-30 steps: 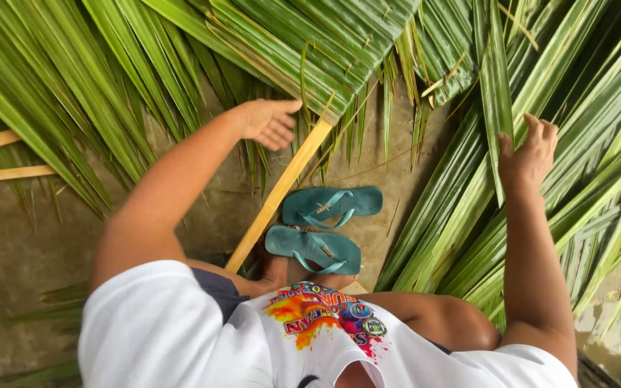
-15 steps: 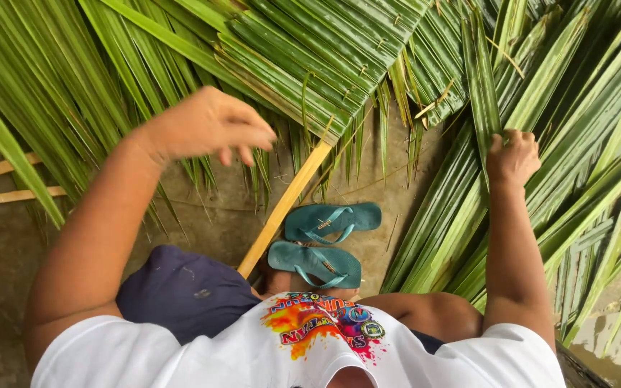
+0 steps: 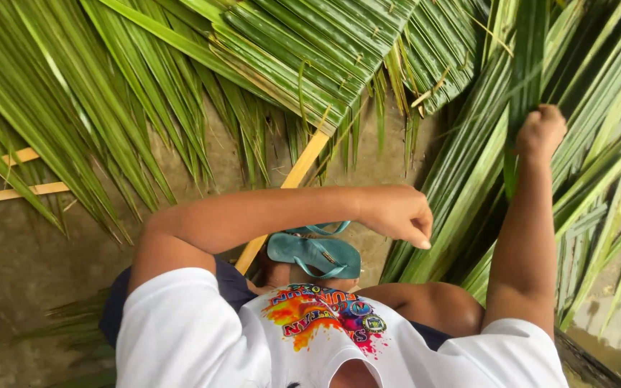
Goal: Weaving palm leaves over a wooden stick to create a thatched panel
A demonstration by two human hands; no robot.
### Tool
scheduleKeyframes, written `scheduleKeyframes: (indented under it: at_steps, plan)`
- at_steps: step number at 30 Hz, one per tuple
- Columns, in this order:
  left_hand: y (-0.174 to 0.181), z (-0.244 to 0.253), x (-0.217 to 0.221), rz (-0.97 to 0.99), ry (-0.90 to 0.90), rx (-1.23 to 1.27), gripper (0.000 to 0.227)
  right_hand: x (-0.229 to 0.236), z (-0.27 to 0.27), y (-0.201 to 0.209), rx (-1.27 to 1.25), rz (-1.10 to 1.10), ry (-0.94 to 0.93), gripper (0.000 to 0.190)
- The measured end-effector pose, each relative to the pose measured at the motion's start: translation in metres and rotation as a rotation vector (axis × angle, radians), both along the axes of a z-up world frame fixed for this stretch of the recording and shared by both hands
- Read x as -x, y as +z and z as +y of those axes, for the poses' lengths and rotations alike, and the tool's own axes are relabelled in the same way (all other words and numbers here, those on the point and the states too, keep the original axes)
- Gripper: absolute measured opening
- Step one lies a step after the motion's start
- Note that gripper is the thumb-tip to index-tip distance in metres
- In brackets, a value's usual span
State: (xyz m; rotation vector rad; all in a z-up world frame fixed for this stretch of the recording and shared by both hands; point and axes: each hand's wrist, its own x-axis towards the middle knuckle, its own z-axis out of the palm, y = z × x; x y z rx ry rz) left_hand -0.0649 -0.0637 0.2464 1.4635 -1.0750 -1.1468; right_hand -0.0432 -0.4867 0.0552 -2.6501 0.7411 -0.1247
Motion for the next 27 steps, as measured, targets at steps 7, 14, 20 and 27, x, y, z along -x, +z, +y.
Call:
scheduleKeyframes:
  at_steps: [7, 14, 20, 27]
  plan:
    - [-0.013, 0.052, -0.009, -0.227, -0.002, -0.168, 0.021, -0.017, 0.004, 0.015, -0.448, -0.056, -0.336, 0.02]
    - [-0.007, 0.099, -0.02, -0.231, 0.034, -0.386, 0.019, -0.018, 0.017, 0.018, -0.148, 0.216, -0.222, 0.042]
    - [0.0, 0.113, -0.018, -0.238, -0.023, -0.448, 0.021, 0.005, 0.05, 0.002, 0.1, 0.369, -0.106, 0.053]
    - [-0.004, 0.132, -0.029, -0.295, -0.094, -0.538, 0.027, 0.003, 0.035, 0.01, 0.115, 0.092, -0.116, 0.039]
